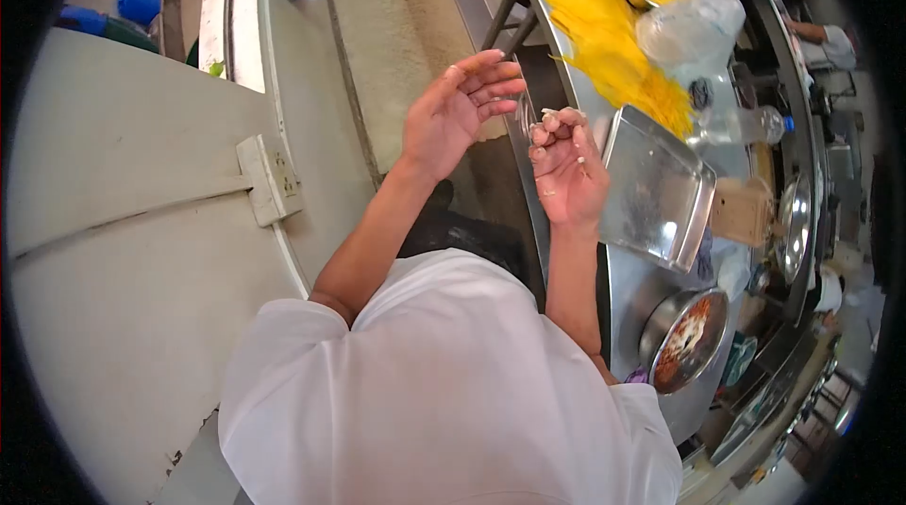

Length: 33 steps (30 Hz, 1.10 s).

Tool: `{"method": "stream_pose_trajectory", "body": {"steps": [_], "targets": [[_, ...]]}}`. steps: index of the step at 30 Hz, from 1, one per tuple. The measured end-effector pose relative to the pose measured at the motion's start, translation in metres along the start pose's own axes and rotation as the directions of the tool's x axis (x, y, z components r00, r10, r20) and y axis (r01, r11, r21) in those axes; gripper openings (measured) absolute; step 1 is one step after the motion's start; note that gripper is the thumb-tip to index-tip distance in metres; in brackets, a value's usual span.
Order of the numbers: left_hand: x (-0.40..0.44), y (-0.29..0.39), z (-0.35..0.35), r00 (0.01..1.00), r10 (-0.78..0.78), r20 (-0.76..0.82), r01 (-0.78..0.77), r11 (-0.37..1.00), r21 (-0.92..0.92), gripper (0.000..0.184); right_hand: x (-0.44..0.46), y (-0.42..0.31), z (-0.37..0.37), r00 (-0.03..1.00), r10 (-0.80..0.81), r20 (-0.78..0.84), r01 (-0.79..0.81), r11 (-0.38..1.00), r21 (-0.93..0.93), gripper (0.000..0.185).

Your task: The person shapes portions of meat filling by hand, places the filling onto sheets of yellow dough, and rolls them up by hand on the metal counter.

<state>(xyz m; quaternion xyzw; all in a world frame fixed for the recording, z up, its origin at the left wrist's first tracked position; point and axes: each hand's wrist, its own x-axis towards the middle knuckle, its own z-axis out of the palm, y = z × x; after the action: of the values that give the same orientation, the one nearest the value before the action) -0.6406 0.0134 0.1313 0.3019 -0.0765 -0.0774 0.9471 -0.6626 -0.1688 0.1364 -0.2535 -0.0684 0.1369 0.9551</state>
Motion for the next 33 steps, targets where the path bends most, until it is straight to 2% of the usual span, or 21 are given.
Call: {"method": "stream_pose_trajectory", "body": {"steps": [10, 21, 33], "targets": [[-0.002, 0.001, -0.013, 0.962, 0.172, -0.214, -0.160, 0.984, 0.072, 0.047, 0.053, -0.004, -0.019, 0.971, 0.229, 0.072, -0.232, 0.972, 0.027, 0.024], [0.019, -0.024, 0.012, 0.926, 0.257, -0.278, -0.225, 0.964, 0.142, 0.048, 0.107, -0.032, -0.037, 0.918, 0.328, 0.224, -0.346, 0.937, 0.046, 0.025], [0.017, -0.012, -0.019, 0.874, 0.348, -0.339, -0.301, 0.936, 0.184, 0.052, 0.150, 0.003, -0.035, 0.848, 0.447, 0.283, -0.472, 0.881, 0.022, 0.024]]}}
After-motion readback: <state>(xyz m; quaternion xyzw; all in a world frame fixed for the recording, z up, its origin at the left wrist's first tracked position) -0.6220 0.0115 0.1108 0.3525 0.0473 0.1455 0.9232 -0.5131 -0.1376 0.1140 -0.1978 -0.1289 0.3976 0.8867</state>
